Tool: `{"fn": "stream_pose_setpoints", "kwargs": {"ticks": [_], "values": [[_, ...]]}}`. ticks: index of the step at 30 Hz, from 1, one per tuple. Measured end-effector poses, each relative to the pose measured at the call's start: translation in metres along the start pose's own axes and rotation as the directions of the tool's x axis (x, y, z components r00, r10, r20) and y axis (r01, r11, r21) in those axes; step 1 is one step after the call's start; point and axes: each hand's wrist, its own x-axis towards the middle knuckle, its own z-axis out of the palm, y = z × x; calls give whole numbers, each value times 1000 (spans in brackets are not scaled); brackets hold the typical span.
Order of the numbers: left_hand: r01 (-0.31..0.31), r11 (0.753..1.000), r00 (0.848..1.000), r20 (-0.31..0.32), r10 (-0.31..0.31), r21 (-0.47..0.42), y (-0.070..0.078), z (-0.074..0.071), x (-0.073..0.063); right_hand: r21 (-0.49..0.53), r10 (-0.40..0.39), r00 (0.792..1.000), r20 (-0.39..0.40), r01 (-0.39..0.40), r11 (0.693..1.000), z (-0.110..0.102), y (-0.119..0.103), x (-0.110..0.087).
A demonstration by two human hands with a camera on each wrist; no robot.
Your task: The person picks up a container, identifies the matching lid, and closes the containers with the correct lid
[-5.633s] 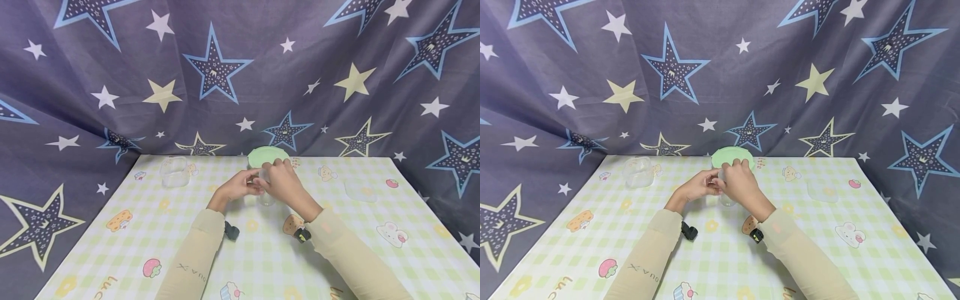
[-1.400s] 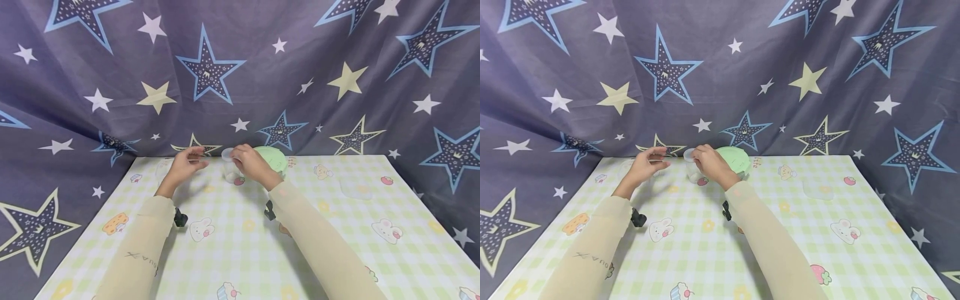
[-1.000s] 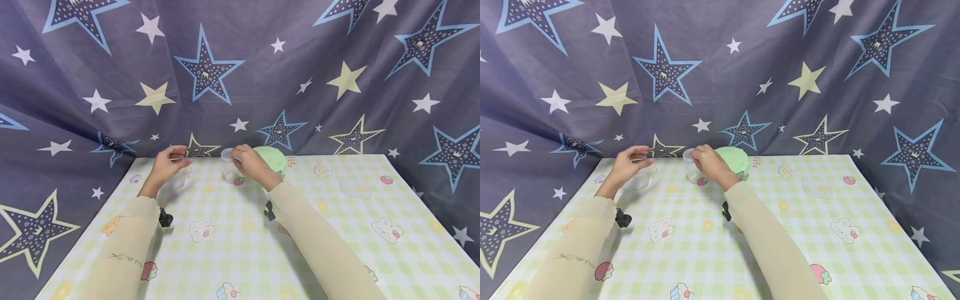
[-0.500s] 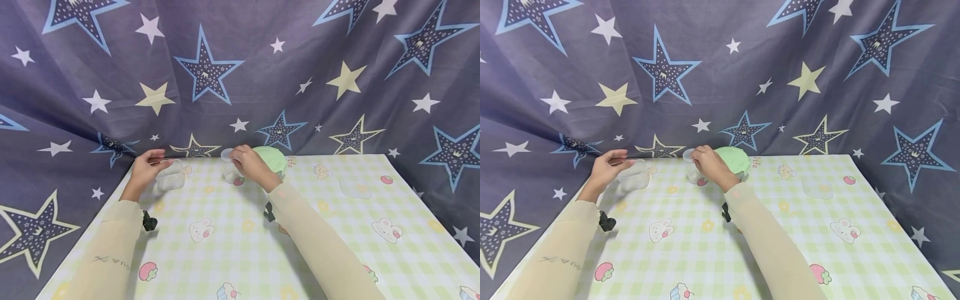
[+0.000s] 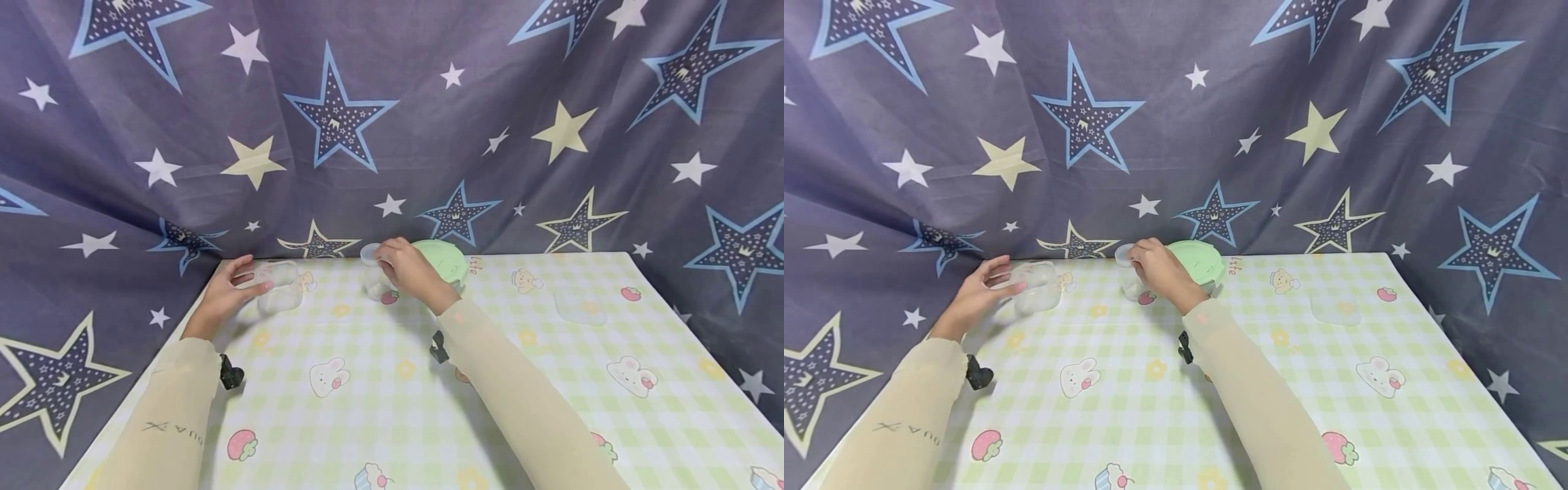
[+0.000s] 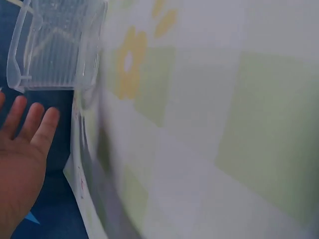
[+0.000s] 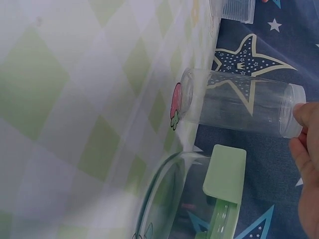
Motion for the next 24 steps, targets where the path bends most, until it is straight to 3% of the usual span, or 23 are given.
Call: {"fn": "stream_pose_setpoints", "kwargs": {"ticks": [4, 8, 24], "values": [[-26, 999, 997, 78, 28, -28, -7, 1, 3, -1, 3, 1000, -1, -3, 1000, 0, 0, 0], [-23, 999, 994, 107, 26, -34, -12, 2, 6, -1, 1, 1000, -2, -1, 1000, 1, 0, 0], [6, 998, 995, 102, -12, 60, -14, 9, 9, 1, -3, 1000, -11, 3, 1000, 0, -1, 0]]}}
